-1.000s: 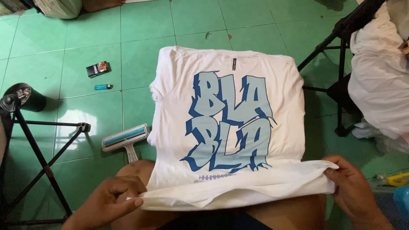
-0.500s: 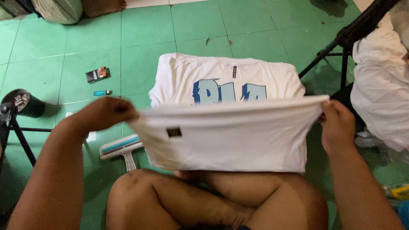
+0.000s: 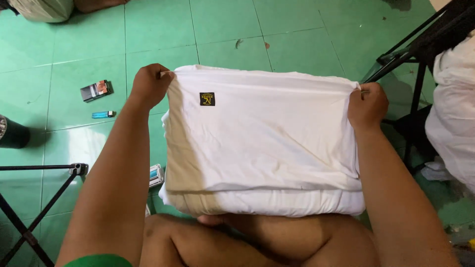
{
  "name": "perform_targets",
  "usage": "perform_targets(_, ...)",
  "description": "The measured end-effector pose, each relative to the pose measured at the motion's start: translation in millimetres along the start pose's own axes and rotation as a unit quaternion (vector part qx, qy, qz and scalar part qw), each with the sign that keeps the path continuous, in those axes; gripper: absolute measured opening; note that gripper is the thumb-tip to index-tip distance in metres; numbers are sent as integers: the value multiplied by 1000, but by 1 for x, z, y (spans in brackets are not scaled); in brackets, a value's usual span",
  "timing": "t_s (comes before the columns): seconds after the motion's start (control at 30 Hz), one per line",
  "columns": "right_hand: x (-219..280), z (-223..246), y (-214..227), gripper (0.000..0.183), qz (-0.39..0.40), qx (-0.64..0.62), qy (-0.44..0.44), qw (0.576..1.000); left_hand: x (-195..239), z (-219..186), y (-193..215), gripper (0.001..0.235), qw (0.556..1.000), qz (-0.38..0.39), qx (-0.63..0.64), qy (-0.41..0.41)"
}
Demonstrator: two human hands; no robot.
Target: The person uses a lint roller to clean a white t-shirt laid on their lap, then folds the shirt neatly. They use scissors to trim a loose thread on the collar and place a transparent sheet over the folded shirt before folding it again.
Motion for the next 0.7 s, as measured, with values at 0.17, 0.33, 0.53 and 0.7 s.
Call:
perform_targets(0.17, 4, 16, 15, 19, -8, 26, 29, 999, 35, 3, -9, 19, 994, -30, 101, 13)
perform_targets(0.33, 42, 31, 54, 37, 181, -16, -69, 981, 139, -36, 20, 43, 988, -130, 64, -57)
perform_targets(0.53, 132, 1, 101, 23, 240, -167, -181, 939, 250, -37, 16, 38, 982, -23, 80, 172)
perform_targets(0.7, 172, 10, 117, 20, 261, -239, -269, 896, 269, -25, 10, 27, 977, -15, 125, 171)
Point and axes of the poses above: each hand's wrist, its own x-axis away from the middle knuckle, its own y-axis out of the back of the hand, z = x × y, the point moved 8 cm from there along -x, towards the middle knuckle, and after that the axes turned 3 degrees about x, right-handed, at the moved point
